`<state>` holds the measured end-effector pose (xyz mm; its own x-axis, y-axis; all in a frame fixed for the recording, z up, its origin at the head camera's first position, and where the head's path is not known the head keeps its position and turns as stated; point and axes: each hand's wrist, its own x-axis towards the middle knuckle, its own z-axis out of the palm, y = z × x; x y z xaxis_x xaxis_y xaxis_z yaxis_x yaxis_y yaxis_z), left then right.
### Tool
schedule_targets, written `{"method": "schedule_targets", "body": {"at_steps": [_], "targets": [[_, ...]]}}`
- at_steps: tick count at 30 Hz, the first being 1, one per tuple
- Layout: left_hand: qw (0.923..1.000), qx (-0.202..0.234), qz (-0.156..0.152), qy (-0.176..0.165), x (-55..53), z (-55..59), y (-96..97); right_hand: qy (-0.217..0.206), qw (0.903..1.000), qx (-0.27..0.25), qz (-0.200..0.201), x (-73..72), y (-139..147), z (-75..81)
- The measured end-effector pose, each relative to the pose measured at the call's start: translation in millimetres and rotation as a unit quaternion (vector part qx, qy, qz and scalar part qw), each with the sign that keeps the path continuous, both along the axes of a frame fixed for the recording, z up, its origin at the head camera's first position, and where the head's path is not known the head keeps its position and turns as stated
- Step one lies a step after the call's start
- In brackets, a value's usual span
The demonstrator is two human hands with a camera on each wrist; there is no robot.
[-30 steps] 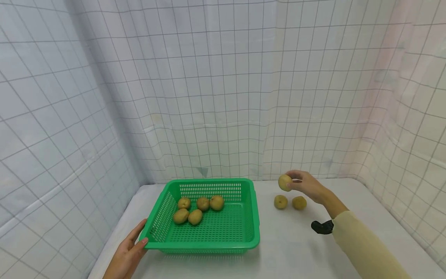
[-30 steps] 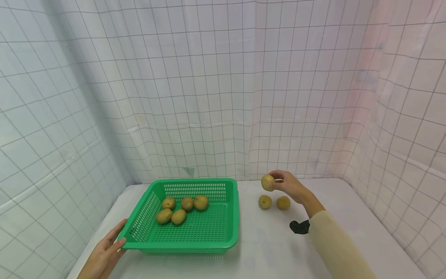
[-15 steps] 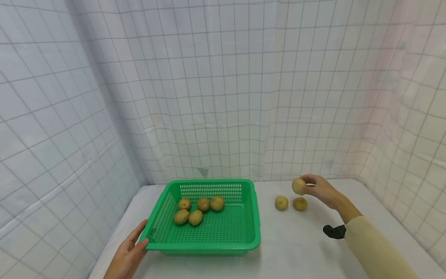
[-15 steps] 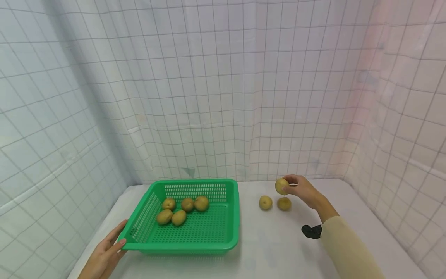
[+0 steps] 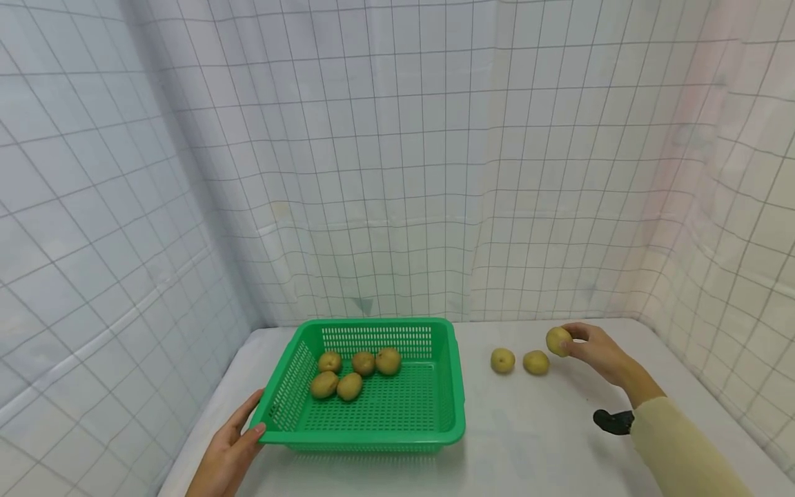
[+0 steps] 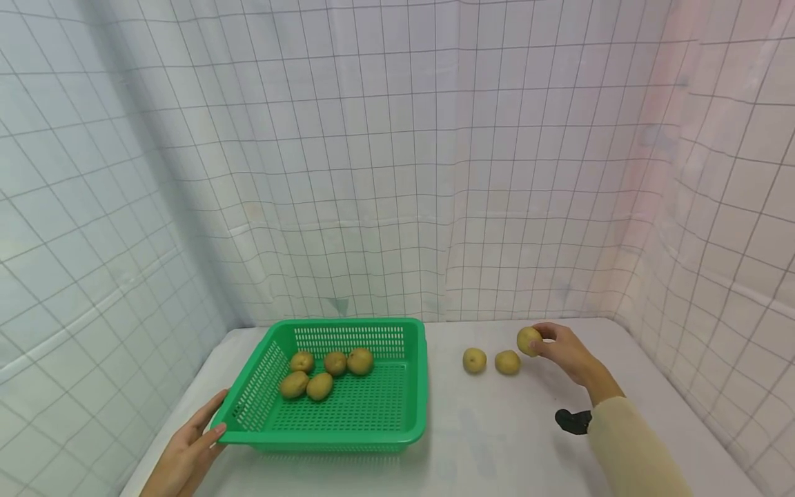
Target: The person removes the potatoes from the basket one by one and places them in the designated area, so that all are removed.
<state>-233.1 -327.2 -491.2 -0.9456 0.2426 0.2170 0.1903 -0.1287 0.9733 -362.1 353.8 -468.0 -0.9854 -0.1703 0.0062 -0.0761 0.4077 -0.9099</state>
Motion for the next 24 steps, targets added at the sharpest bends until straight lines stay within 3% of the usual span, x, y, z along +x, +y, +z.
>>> {"method": "schedule_targets", "body": {"at_steps": [16,24], "targets": [[0.9999,-0.01,0.001,-0.002,0.7,2.7,1.0,-0.015,0.9997,0.018,-0.004,8.8,14,-18.3],[0.9997,-0.021,0.01,-0.004,2.5,4.8,3.0,-0.035,0.9975,0.061,-0.01,11.5,14,-25.4]]}}
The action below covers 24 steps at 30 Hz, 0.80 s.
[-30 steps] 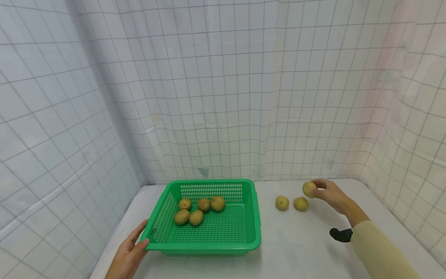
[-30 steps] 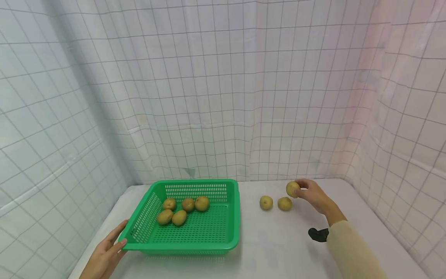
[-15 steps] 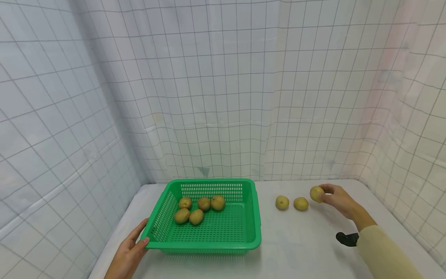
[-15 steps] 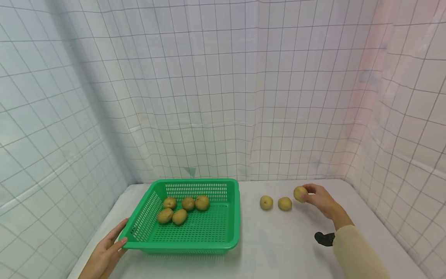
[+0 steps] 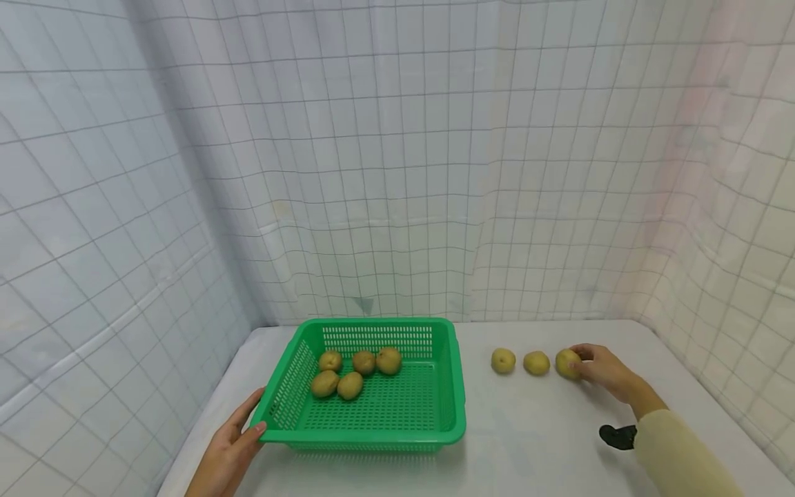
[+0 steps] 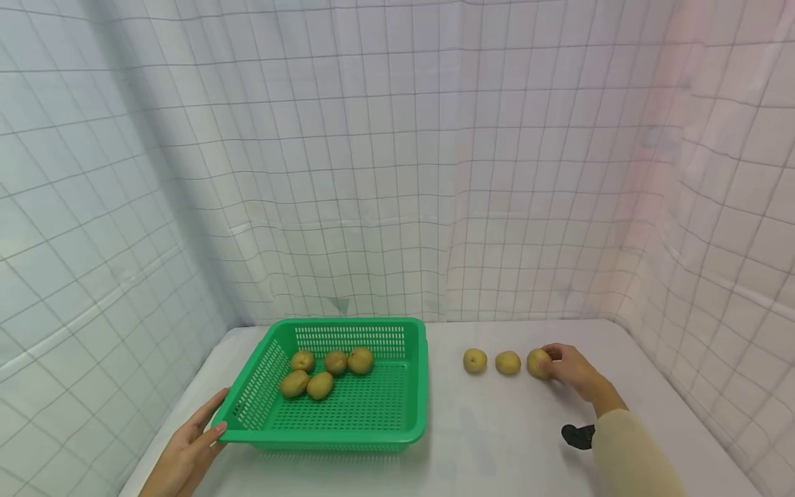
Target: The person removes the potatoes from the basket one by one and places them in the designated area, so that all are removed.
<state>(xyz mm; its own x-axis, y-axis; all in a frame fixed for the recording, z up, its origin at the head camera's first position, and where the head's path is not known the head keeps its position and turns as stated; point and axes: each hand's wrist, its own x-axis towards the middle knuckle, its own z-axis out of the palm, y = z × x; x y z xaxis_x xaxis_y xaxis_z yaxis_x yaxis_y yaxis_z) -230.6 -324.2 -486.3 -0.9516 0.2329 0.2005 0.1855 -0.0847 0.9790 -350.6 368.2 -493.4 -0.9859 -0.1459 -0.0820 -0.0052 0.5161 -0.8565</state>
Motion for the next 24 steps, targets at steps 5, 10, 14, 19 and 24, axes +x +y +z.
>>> {"method": "schedule_targets", "body": {"at_steps": [5,10,14,19,24], "targets": [[0.9999,-0.013,0.006,-0.008,-0.7,-0.5,-0.3,-0.011,0.9999,-0.01,0.001,0.7,0.2,-1.2],[0.9999,-0.01,0.007,-0.011,-0.6,-0.1,-1.0,-0.019,0.9994,-0.029,0.011,-0.8,-1.5,-1.4],[1.0,-0.004,0.004,-0.006,-0.6,0.4,-1.5,-0.014,0.9997,-0.019,0.006,-1.4,-2.3,2.7],[1.0,-0.003,-0.002,0.0,-1.0,0.2,-2.1,-0.018,0.9998,-0.007,0.004,-1.1,0.3,7.6],[0.9999,-0.002,-0.011,0.006,-1.8,-1.0,-2.6,-0.019,0.9998,0.009,-0.008,-0.1,4.8,6.9]]}}
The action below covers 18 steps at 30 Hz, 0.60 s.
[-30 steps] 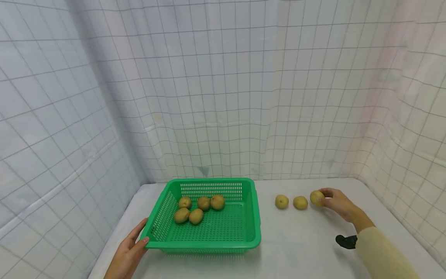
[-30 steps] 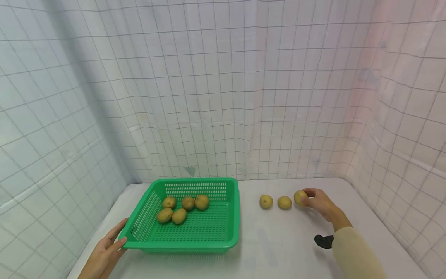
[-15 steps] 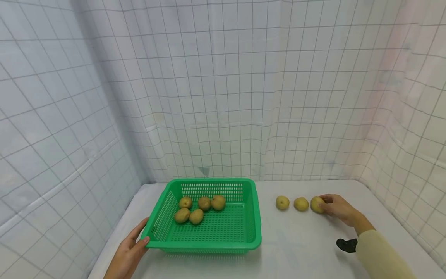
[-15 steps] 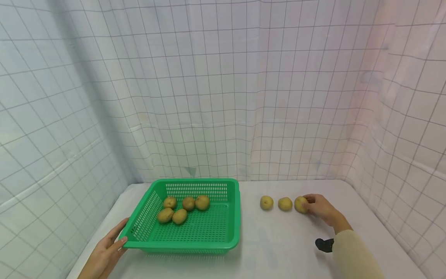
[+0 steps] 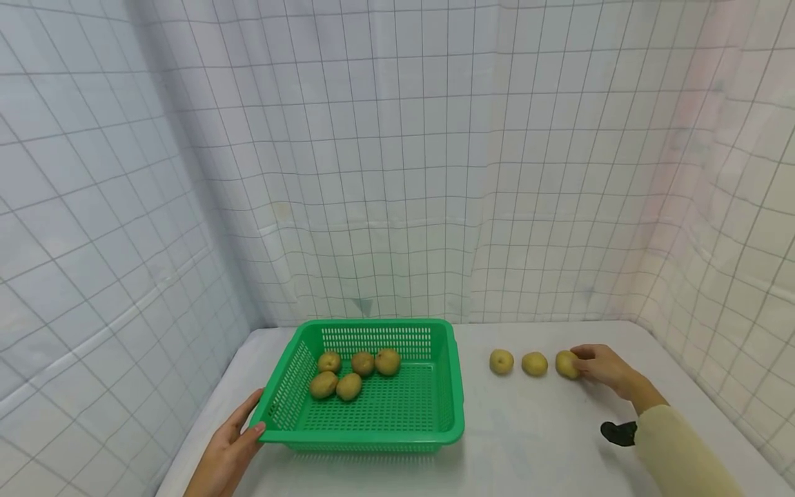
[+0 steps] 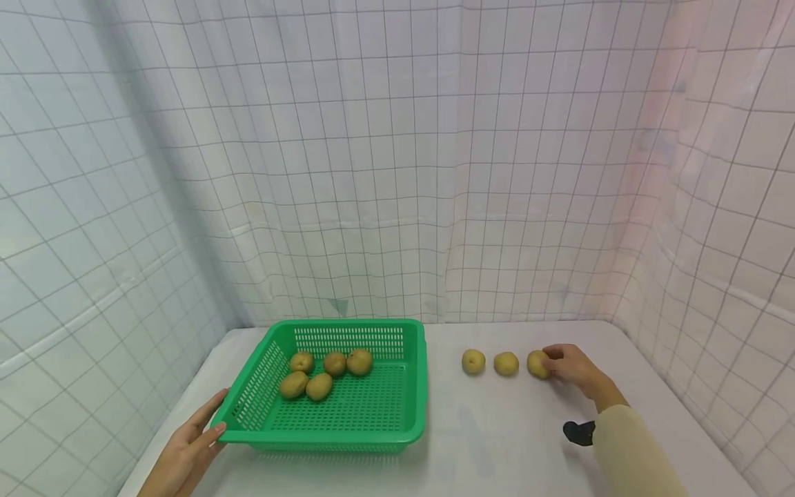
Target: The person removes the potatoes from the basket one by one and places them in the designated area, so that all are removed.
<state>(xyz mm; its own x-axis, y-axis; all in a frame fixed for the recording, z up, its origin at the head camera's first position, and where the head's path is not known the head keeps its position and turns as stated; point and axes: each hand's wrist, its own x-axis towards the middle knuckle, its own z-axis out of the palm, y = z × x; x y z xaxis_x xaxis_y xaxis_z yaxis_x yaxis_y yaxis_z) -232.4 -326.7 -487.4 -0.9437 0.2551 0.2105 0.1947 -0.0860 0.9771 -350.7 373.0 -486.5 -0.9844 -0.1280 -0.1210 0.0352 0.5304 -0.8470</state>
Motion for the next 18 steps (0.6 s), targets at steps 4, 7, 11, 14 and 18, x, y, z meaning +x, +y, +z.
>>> {"method": "schedule_targets", "body": {"at_steps": [4,7,11,14,18], "targets": [[1.0,0.002,-0.001,-0.002,0.4,-0.8,0.4,0.012,0.9997,0.018,-0.008,-0.6,2,-2.4],[1.0,0.002,0.001,-0.005,1.0,-0.8,1.1,0.025,0.9991,0.031,-0.011,-0.8,2,-1.5],[1.0,0.0,0.002,-0.005,1.4,-0.2,1.2,0.043,0.9982,0.041,-0.008,0.9,2,3.0],[1.0,-0.001,0.002,-0.004,1.1,0.3,0.9,0.054,0.9974,0.047,0.001,2.5,2,6.9],[1.0,0.0,0.003,-0.007,1.2,0.3,0.4,0.064,0.9965,0.053,0.012,2.3,1,11.8]]}}
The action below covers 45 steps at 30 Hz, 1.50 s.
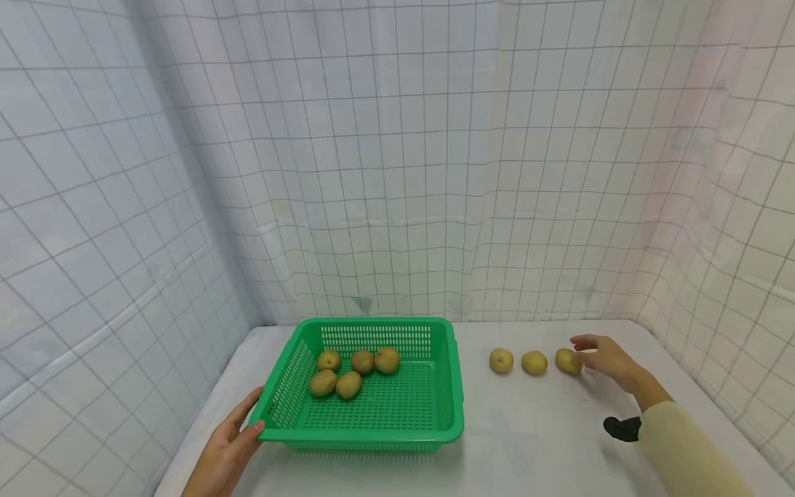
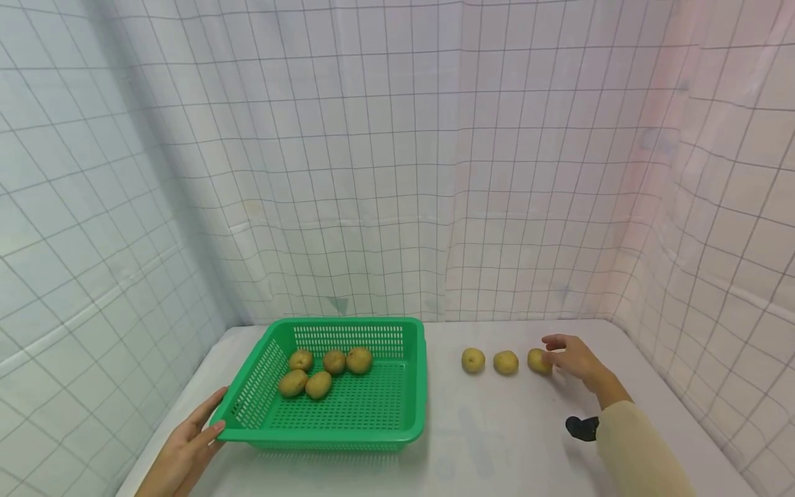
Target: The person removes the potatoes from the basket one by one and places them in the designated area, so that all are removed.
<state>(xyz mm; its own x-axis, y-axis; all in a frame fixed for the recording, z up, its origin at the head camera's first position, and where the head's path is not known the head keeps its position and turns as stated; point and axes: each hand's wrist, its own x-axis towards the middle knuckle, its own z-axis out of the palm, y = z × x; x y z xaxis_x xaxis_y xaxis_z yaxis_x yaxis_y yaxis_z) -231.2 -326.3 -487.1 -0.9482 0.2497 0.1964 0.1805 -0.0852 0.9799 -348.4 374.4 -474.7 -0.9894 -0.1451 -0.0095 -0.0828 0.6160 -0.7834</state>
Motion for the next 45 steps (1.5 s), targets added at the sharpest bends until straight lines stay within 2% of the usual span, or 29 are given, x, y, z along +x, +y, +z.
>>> {"method": "schedule_targets", "body": {"at_steps": [6,15,25,32,40,45], "targets": [[0.9999,0.008,-0.005,-0.007,1.3,-1.1,-1.0,-0.002,1.0,0.009,0.0,-4.9,-1,7.6],[0.9999,0.013,-0.008,0.008,-0.6,-2.4,-0.5,0.009,0.9999,0.006,0.008,-9.7,-12,18.7],[0.9999,0.01,0.003,-0.003,4.1,-1.4,1.4,0.006,0.9996,-0.015,0.023,-24.3,-43,22.0],[1.0,0.006,0.002,-0.005,2.8,1.9,1.3,0.011,0.9976,-0.036,0.058,-31.6,-69,26.5],[0.9999,0.011,-0.007,0.0,2.8,0.9,0.8,0.006,0.9967,-0.05,0.065,-32.6,-85,30.4],[1.0,0.009,-0.001,-0.002,2.2,1.3,1.6,0.01,0.9962,-0.049,0.071,-32.7,-91,31.3]]}}
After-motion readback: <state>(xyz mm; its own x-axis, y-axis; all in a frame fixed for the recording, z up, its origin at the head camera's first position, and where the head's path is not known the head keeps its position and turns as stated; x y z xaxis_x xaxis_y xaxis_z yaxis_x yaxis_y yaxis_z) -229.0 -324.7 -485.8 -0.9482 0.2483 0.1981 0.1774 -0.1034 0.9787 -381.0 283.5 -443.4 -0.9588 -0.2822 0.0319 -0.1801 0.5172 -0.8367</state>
